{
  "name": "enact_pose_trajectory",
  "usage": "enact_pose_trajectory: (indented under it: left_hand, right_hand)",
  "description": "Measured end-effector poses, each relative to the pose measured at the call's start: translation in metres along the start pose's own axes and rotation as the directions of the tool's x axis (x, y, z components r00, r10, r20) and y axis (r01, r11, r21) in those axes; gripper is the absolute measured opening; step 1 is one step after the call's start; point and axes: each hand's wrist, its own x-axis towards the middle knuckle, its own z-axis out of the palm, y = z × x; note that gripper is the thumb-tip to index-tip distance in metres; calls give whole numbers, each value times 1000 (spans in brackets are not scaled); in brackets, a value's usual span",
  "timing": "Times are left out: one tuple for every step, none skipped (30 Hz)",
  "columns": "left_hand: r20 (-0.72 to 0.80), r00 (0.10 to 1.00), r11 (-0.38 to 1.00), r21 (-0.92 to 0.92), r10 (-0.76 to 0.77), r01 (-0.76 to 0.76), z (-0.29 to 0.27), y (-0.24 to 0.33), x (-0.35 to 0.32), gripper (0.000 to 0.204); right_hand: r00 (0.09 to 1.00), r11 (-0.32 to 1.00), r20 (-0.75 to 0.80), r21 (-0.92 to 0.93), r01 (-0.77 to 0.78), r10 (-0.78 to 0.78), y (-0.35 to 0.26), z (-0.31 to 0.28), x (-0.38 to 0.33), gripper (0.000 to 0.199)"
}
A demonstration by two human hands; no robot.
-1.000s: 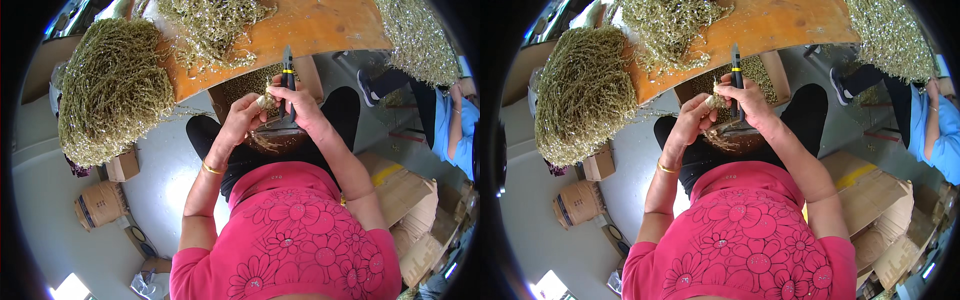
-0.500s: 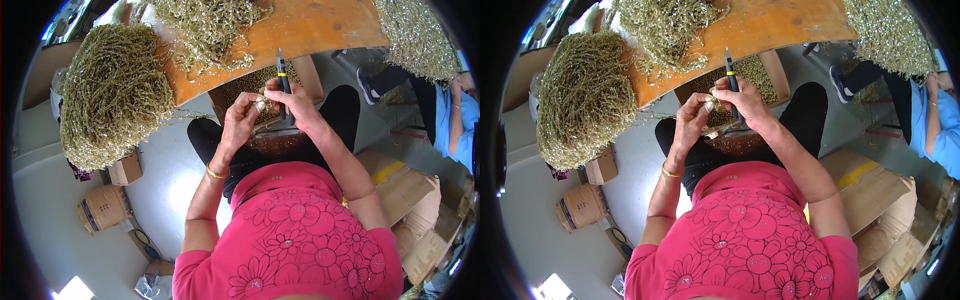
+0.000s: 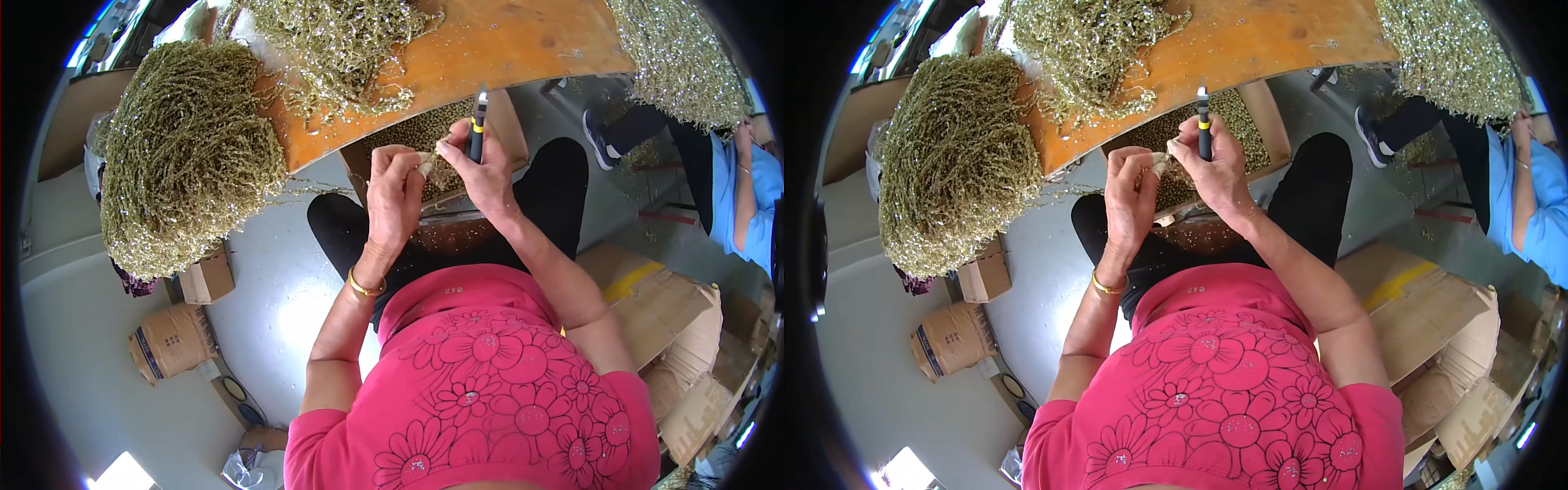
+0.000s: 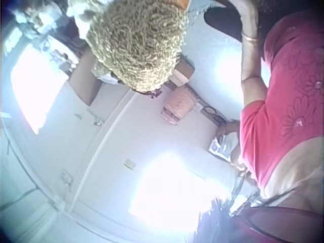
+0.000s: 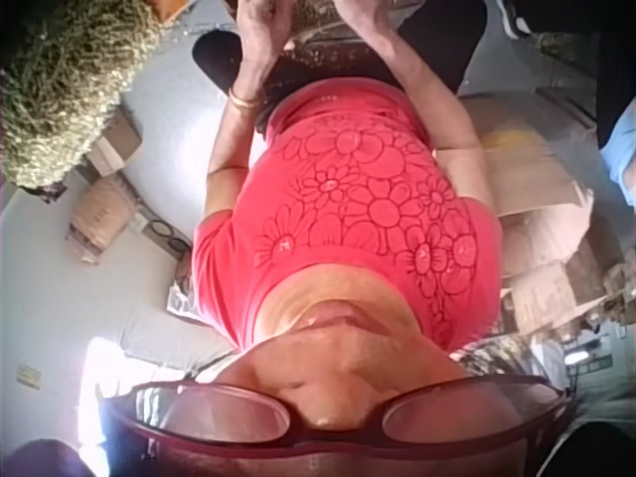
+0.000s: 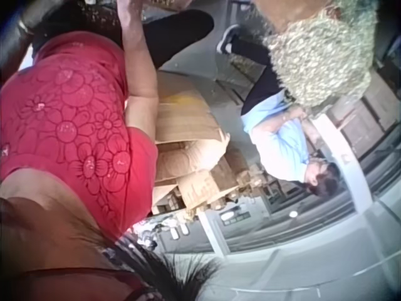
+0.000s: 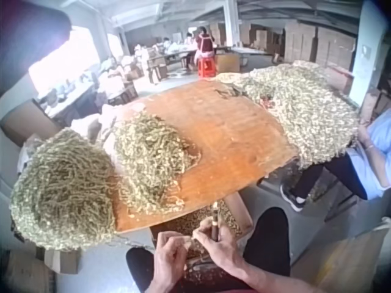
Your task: The recorder uses wire cutters to cut segments of gold-colored decorative tinsel and place them into a cardboard box.
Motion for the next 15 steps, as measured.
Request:
enact_pose_trajectory:
  left_hand:
    - [-4, 999, 998, -51, -39, 38, -1, 1, 2, 15]
    - [-4, 999, 998, -50, -39, 39, -2, 3, 3, 15]
    - [-29, 998, 998, -25, -58, 57, -1, 9, 5, 15]
    - [-53, 996, 997, -1, -75, 75, -1, 12, 6, 15]
    - [-51, 996, 997, -2, -75, 75, 0, 11, 5, 15]
    - [-29, 998, 998, 15, -58, 59, 1, 8, 3, 16]
    - [-6, 999, 999, 32, -42, 42, 2, 6, 1, 17]
    - [-4, 999, 999, 32, -43, 43, 3, 3, 1, 17]
    - [-22, 1000, 1000, -5, 7, -7, 4, 0, 2, 19]
    - [-43, 998, 998, -40, 56, -58, 6, -2, 3, 20]
    - [-42, 998, 998, -40, 55, -57, 7, -4, 3, 20]
    - [-44, 998, 997, -52, 54, -56, 8, -5, 2, 21]
    - [-47, 997, 996, -63, 53, -56, 9, -5, 2, 22]
    - [-47, 998, 997, -62, 51, -54, 9, -5, 1, 22]
    - [-44, 995, 995, -10, 94, -95, 9, -3, 1, 23]
  right_hand:
    - [1000, 1000, 1, 1, -1, 1, 0, -1, 1, 19]
    - [998, 998, 5, 10, -63, 63, 0, -2, 2, 20]
    - [992, 992, 9, 17, -125, 125, 0, -4, 4, 20]
    - [992, 992, 8, 17, -125, 125, 1, -6, 5, 20]
    - [995, 994, 10, -45, -98, 98, 2, -7, 5, 20]
    - [997, 992, 15, -105, -71, 72, 2, -7, 5, 20]
    - [997, 992, 13, -105, -73, 74, 2, -7, 5, 20]
    - [997, 991, 20, -109, -74, 76, 1, -8, 6, 20]
    - [997, 991, 27, -112, -74, 77, 0, -7, 7, 20]
    - [997, 991, 27, -112, -75, 79, 0, -7, 7, 20]
    - [999, 989, 23, -146, -22, 25, 0, -6, 6, 21]
    - [999, 983, 20, -179, 30, -27, 0, -5, 6, 22]
    - [999, 984, 21, -178, 28, -25, -2, -4, 5, 22]
    - [976, 904, 49, -370, 216, -214, -5, -3, 4, 24]
    - [916, 751, 112, -539, 382, -386, -7, -4, 3, 25]
